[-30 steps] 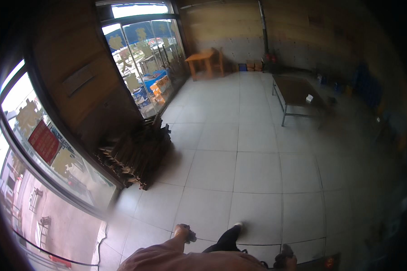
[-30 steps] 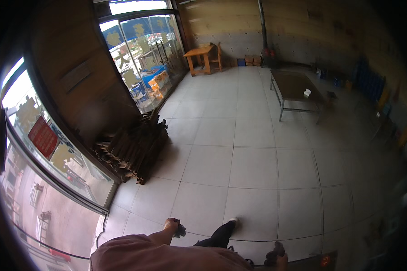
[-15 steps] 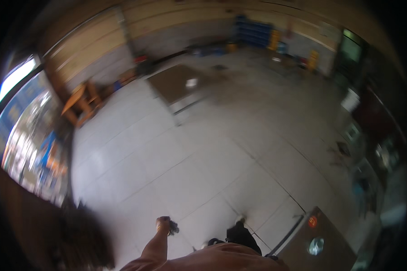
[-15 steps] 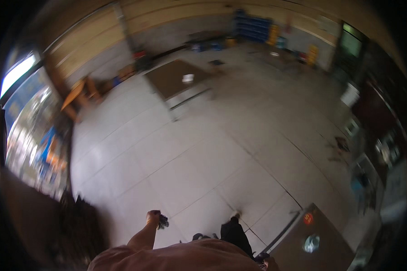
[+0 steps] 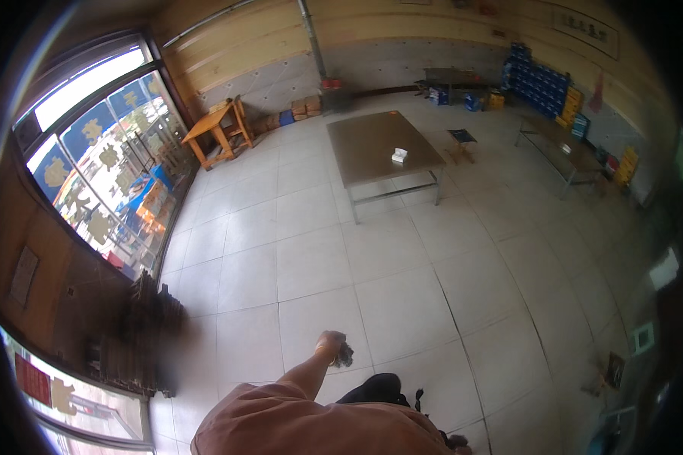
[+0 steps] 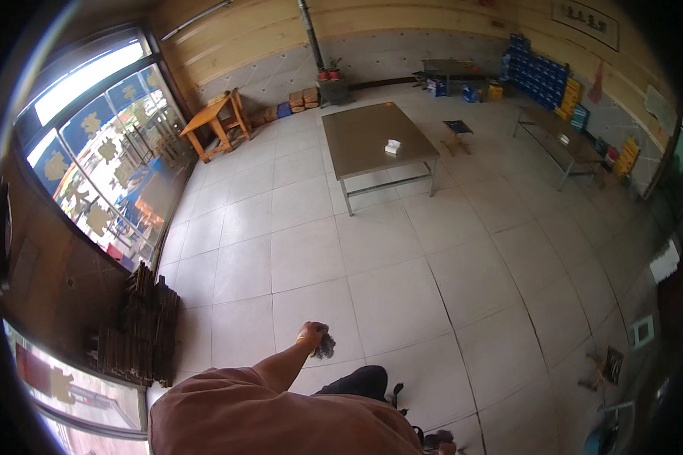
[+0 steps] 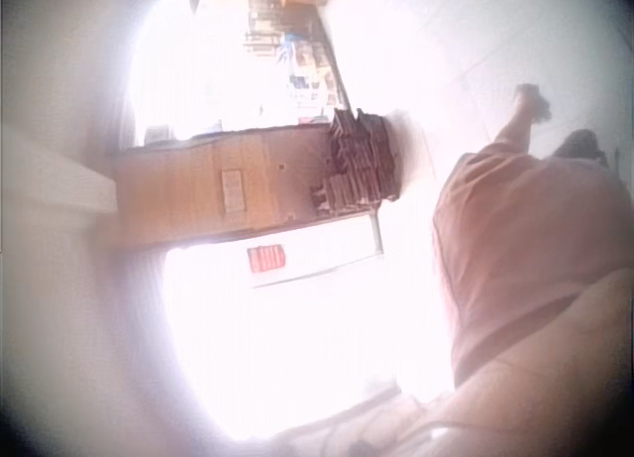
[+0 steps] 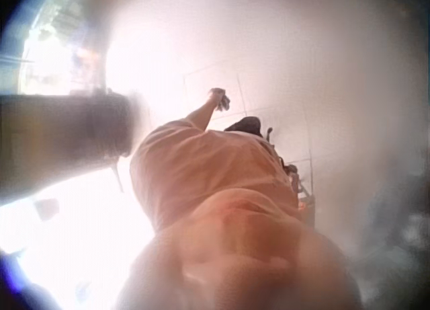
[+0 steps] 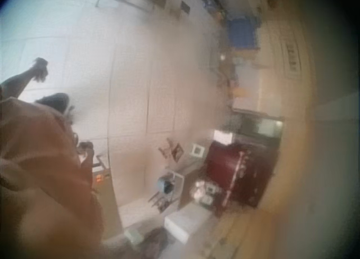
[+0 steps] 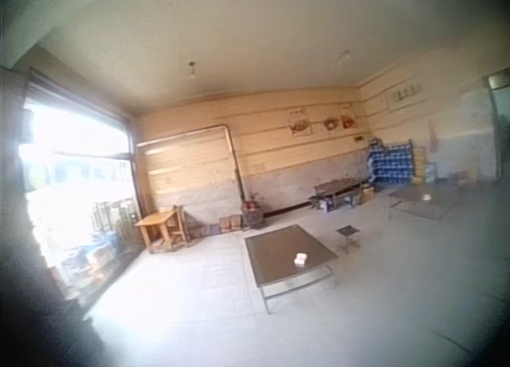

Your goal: The person wipes a wooden table with a cloth, moving bowls and kettles aside to reach different areas. The person continues wiping the table surface and then walks through the room into a kitchen area.

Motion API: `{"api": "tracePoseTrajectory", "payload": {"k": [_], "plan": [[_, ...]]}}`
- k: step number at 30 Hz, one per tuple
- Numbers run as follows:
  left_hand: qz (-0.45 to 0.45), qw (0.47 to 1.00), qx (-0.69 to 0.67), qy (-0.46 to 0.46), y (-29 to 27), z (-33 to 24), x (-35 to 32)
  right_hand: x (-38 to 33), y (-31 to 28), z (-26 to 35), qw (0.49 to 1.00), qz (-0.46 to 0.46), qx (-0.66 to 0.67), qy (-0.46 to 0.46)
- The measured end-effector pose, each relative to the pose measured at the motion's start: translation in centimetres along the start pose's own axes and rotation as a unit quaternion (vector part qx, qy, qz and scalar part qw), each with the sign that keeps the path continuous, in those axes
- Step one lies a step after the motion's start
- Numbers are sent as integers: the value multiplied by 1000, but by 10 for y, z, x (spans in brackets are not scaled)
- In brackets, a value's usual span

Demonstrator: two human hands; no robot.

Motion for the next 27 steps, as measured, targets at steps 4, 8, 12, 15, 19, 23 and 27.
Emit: {"api": "tracePoseTrajectory", "payload": {"k": [4,8,12,15,19,23,27], "plan": [[-1,997,3,-71,19,-28,52,33,45,137,998,43,16,46],[34,978,119,-165,58,-45,136,71,76,254,998,35,31,46],[67,979,98,-164,120,-144,254,122,88,343,999,-16,11,-50],[99,978,174,-62,166,-289,324,150,66,392,993,-72,-15,-96],[165,978,49,117,247,-514,360,170,-5,419,977,-172,-35,-119],[238,960,-80,120,358,-665,378,194,-82,402,960,-257,-81,-70],[175,946,2,272,450,-747,392,230,-138,408,946,-279,-163,15]]}}
Point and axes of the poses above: each hand's wrist, its own x-axis towards the middle knuckle, its own y-axis out of the palm, z = x × y, the point moved 7 cm from there along x, towards the middle knuckle, and after that the axes turned 7 degrees about x, right-handed, at the moved point
